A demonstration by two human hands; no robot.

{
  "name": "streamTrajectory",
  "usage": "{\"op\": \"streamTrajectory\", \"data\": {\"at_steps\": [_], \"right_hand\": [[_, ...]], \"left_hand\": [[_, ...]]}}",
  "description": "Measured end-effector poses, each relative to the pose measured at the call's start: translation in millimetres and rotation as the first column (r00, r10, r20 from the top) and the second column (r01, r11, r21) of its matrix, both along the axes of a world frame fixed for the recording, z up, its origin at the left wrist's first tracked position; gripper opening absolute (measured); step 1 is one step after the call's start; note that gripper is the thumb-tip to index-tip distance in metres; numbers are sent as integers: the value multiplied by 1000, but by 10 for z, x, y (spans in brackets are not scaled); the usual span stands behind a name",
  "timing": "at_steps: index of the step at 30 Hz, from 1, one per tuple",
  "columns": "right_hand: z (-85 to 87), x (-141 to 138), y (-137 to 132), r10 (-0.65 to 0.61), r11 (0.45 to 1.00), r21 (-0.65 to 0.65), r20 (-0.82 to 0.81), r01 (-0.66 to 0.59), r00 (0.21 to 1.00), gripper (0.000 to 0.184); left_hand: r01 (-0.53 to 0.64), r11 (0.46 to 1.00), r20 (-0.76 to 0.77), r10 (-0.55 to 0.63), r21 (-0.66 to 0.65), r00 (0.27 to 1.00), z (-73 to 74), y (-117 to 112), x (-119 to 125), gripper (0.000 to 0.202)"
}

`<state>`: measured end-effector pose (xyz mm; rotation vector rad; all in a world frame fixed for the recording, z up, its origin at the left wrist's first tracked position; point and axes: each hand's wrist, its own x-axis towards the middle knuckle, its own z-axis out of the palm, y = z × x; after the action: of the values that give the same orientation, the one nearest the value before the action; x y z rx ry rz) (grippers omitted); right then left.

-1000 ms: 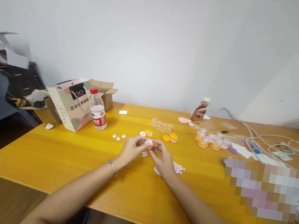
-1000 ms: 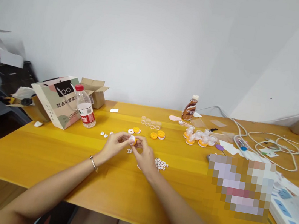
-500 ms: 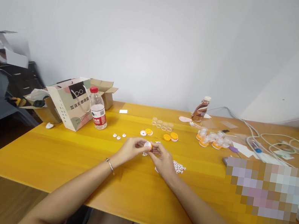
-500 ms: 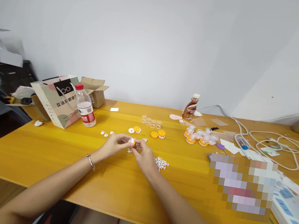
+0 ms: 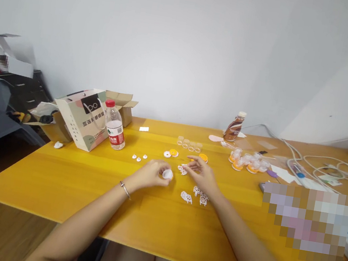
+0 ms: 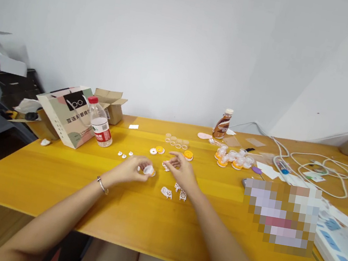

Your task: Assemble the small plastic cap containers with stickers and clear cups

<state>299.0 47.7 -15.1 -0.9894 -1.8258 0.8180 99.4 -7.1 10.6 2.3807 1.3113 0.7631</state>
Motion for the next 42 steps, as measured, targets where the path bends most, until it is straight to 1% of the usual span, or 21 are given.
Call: {"op": "streamTrajectory", "data": {"at_steps": [1,3,5,7,9,11,13,15,17,20,23,26,29,33,35,37,39,42], "right_hand": [[15,62,42,-35,999,-12,56,35,998,32],[36,161,98,-63,997,-34,191,71,980,25],[45,213,120,-77,995,-36,309,93,948,22],[48,226,121,-72,996,-27,390,90,918,20],[59,232,117,-55,997,-28,438,75,897,19],[88,265,114,-27,996,-62,465,63,885,19],[127,332,112,58,988,-150,489,19,870,21],[157,408,109,206,960,-268,503,-75,840,25],[164,455,104,320,925,-350,509,-147,799,32],[134,443,95,408,887,-414,493,-205,769,34],[90,381,85,433,868,-434,427,-240,794,31],[58,334,68,391,879,-421,371,-223,843,32],[41,305,48,340,897,-395,334,-197,879,33],[4,240,31,369,895,-356,254,-268,894,32],[-34,190,25,379,896,-319,192,-307,906,33],[-84,131,18,368,902,-290,132,-320,920,34],[-132,71,11,338,914,-273,100,-301,936,30],[-172,-5,2,274,932,-277,115,-234,955,17]], "left_hand": [[44,999,-77,-46,-21,996,-6,-22,-12,15],[119,991,-197,-128,-58,972,-36,-56,-12,17],[158,985,-275,-172,-71,946,-66,-77,10,20],[179,981,-304,-194,-76,933,-72,-91,35,22],[209,974,-301,-227,-90,926,-49,-99,46,26],[194,978,-281,-209,-78,937,-18,-95,39,33],[130,991,-256,-133,-28,958,-5,-70,20,35],[70,997,-232,-62,27,971,-26,-23,-1,33],[55,997,-226,-44,44,973,-73,34,-16,30],[81,996,-236,-74,21,969,-149,109,-26,24],[94,995,-217,-88,16,972,-195,144,-13,21],[67,996,-224,-53,53,973,-213,145,18,20],[21,996,-288,4,83,958,-218,131,54,19],[-19,993,-346,59,118,937,-209,116,76,15],[-25,990,-373,76,140,925,-200,115,72,14],[-30,986,-401,94,162,911,-192,118,66,13],[-38,982,-415,112,183,903,-191,120,62,14],[-47,978,-410,129,204,903,-196,117,70,15]]}}
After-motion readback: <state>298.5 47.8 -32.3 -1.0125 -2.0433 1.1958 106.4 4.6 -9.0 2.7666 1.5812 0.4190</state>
